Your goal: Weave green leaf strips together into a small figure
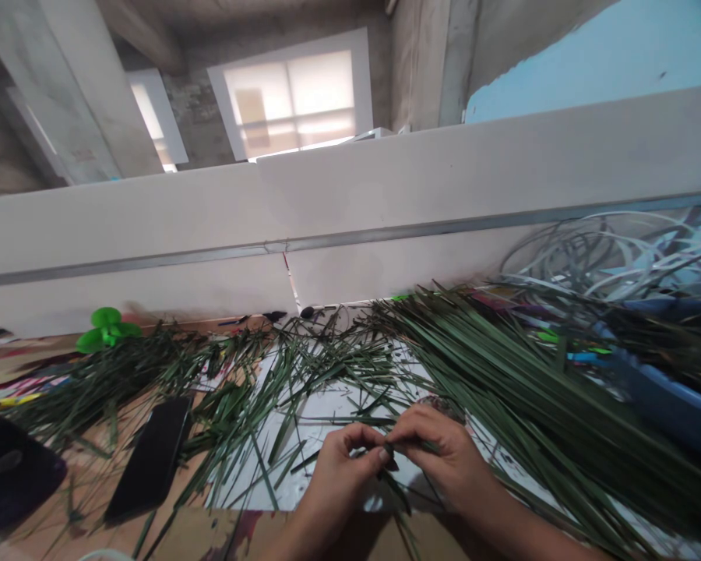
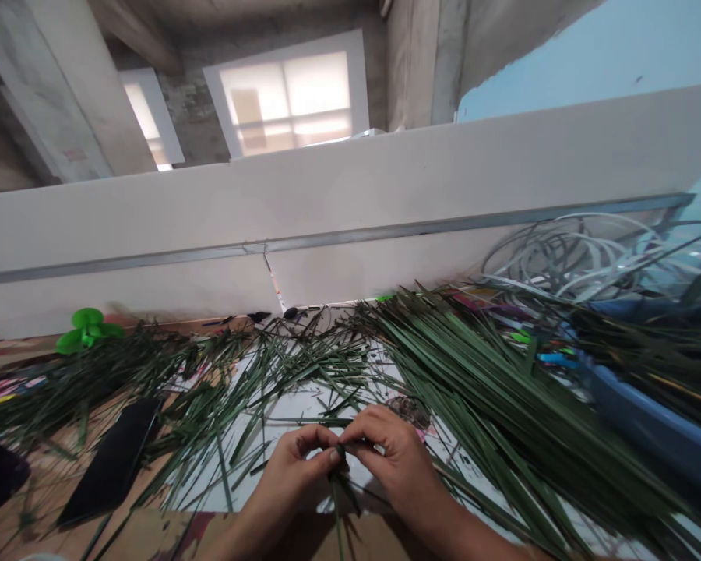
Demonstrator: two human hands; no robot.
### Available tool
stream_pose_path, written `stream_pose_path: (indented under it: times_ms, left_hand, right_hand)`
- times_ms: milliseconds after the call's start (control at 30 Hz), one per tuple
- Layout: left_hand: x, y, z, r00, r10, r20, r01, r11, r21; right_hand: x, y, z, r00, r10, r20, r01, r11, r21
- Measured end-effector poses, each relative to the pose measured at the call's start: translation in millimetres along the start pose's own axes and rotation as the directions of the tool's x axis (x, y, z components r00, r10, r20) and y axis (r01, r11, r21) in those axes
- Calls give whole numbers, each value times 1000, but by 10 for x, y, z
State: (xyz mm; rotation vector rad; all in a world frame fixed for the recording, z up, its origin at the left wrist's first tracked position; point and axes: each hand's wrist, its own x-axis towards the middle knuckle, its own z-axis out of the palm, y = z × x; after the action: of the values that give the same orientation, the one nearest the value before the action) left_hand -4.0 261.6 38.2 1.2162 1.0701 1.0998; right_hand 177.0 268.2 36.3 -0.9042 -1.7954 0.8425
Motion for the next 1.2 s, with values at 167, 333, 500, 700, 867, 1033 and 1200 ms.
stream_pose_path:
  times_ms: [167,333,500,700,867,1033,1200]
  left_hand:
    - [21,-5,-1,1000,11,5,-11,996,89]
    - [30,-23,3,999,51,19,-53,992,110]
    - [10,-18,17,997,80,-8,-79,992,97]
    - [-8,25,34,993,87,-84,-72,983,170]
    - [-25,28,38,984,147,-100,-114,954,278]
    - [-55,47,68,987,127,-101,-92,950,300]
    - [-60,26,74,989,105,-101,-69,948,312]
  right_hand:
    - [-8,75,4,1000,-11,24,10,1000,25]
    - [7,58,5,999,36,33,-38,997,65]
    - [9,6,16,994,107,8,-108,990,92]
    - [-2,-111,59,987,154,-35,-154,988,4]
    - [-26,-101,81,995,99,-33,-103,988,-117]
    - [-40,-76,64,997,75,-27,-79,982,-174]
    - [-34,-115,57,997,81,-14,-82,980,-180]
